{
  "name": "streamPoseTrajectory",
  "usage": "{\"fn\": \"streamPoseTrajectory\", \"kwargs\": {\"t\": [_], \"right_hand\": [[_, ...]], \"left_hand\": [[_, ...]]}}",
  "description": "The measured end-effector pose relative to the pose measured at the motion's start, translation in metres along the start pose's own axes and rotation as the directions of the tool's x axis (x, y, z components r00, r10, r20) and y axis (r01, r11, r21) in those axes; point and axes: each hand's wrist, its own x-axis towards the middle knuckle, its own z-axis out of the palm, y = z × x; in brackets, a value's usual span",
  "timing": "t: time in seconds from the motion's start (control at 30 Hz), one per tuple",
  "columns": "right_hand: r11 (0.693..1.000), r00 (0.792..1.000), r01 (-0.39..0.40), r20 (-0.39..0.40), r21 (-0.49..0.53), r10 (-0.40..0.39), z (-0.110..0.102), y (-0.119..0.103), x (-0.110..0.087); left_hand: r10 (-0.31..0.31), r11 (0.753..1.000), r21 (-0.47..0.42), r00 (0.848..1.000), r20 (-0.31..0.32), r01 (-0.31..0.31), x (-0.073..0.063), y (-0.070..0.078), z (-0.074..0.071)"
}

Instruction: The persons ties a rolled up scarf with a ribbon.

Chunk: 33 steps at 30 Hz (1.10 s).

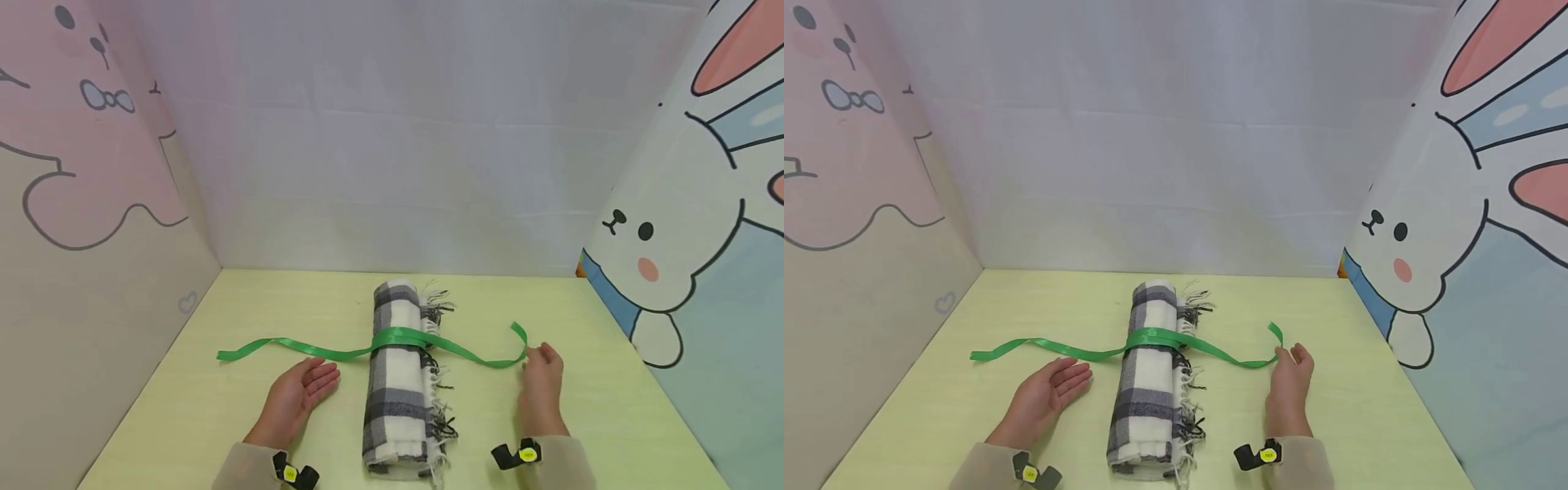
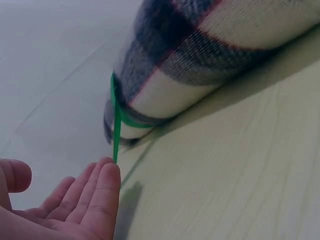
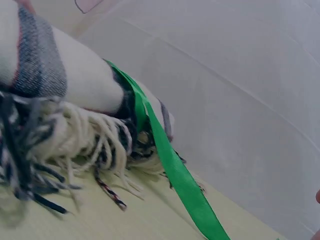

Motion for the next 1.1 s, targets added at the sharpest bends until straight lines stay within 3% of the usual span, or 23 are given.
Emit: {"fn": "streamPoseTrajectory", "kwargs": {"t": [0.07,0.13,0.23,0.3,0.37,0.5,0.67,0.73,0.93,1.1], "right_hand": [[0.999,0.996,0.032,0.082,-0.033,-0.029,0.008,0.001,-0.007],[0.997,0.975,0.060,0.215,-0.054,-0.047,0.018,0.005,-0.016],[0.997,0.914,0.032,0.406,-0.068,-0.002,0.034,0.013,-0.027],[0.998,0.874,-0.017,0.483,-0.065,0.046,0.045,0.020,-0.033],[0.995,0.847,-0.073,0.523,-0.061,0.094,0.056,0.026,-0.036],[0.989,0.831,-0.139,0.539,-0.041,0.139,0.074,0.035,-0.039],[0.968,0.795,-0.251,0.575,0.023,0.192,0.093,0.037,-0.042],[0.954,0.797,-0.295,0.564,0.049,0.218,0.097,0.037,-0.041],[0.925,0.856,-0.369,0.422,0.093,0.299,0.101,0.040,-0.029],[0.897,0.872,-0.407,0.366,0.173,0.325,0.103,0.039,-0.021]], "left_hand": [[-0.012,1.000,-0.009,0.999,0.036,0.012,0.000,-0.007,0.009],[-0.031,0.999,-0.018,0.997,0.078,0.032,0.001,-0.013,0.019],[-0.061,0.998,-0.009,0.987,0.147,0.063,0.003,-0.021,0.032],[-0.070,0.997,-0.013,0.981,0.183,0.074,0.004,-0.025,0.041],[-0.072,0.996,-0.032,0.976,0.208,0.080,0.006,-0.027,0.049],[-0.061,0.985,-0.145,0.972,0.228,0.096,0.014,-0.032,0.060],[-0.042,0.949,-0.299,0.979,0.200,0.102,0.028,-0.037,0.067],[-0.032,0.935,-0.342,0.984,0.173,0.091,0.033,-0.038,0.068],[-0.003,0.926,-0.375,0.998,0.063,0.026,0.042,-0.038,0.071],[-0.003,0.913,-0.407,1.000,-0.012,-0.002,0.050,-0.032,0.071]]}}
